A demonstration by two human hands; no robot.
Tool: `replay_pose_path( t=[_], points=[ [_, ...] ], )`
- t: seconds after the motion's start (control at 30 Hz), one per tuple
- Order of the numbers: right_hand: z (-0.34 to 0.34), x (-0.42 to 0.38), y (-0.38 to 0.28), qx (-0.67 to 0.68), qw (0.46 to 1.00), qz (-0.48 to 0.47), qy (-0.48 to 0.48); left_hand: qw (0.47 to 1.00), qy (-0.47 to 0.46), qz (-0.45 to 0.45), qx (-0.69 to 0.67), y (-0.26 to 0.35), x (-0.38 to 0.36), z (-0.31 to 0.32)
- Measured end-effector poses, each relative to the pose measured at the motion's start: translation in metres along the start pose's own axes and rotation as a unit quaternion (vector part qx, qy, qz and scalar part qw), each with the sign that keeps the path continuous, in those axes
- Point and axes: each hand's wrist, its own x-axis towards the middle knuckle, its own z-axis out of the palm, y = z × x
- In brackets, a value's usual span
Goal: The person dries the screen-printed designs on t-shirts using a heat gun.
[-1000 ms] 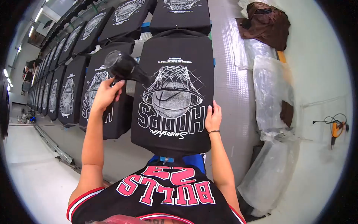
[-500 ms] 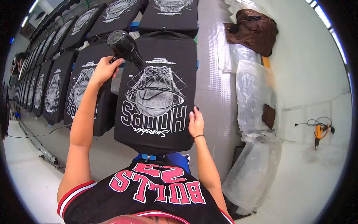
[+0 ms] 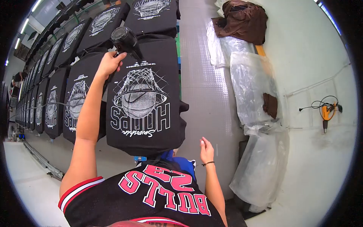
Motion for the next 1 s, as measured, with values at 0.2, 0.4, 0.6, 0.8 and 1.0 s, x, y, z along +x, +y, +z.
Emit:
replay_pose_path(
  t=[0.2,0.4,0.6,0.8,1.0],
  points=[
    [-0.016,0.076,-0.065,-0.103,0.979,-0.174,0.001,0.998,0.040,-0.043,0.004,-0.007,-0.007,-0.007],
    [0.080,0.191,-0.170,-0.193,0.878,-0.438,-0.035,0.998,-0.019,-0.051,-0.040,0.019,-0.042,0.011],
    [0.155,0.258,-0.216,-0.221,0.834,-0.501,-0.071,0.982,-0.051,-0.163,-0.084,0.032,-0.147,0.022],
    [0.124,0.275,-0.203,-0.181,0.850,-0.476,-0.137,0.946,0.063,-0.272,-0.165,0.027,-0.199,0.015],
    [0.096,0.292,-0.216,-0.206,0.839,-0.454,-0.216,0.918,0.264,-0.288,-0.071,0.030,-0.150,-0.002]
  ],
)
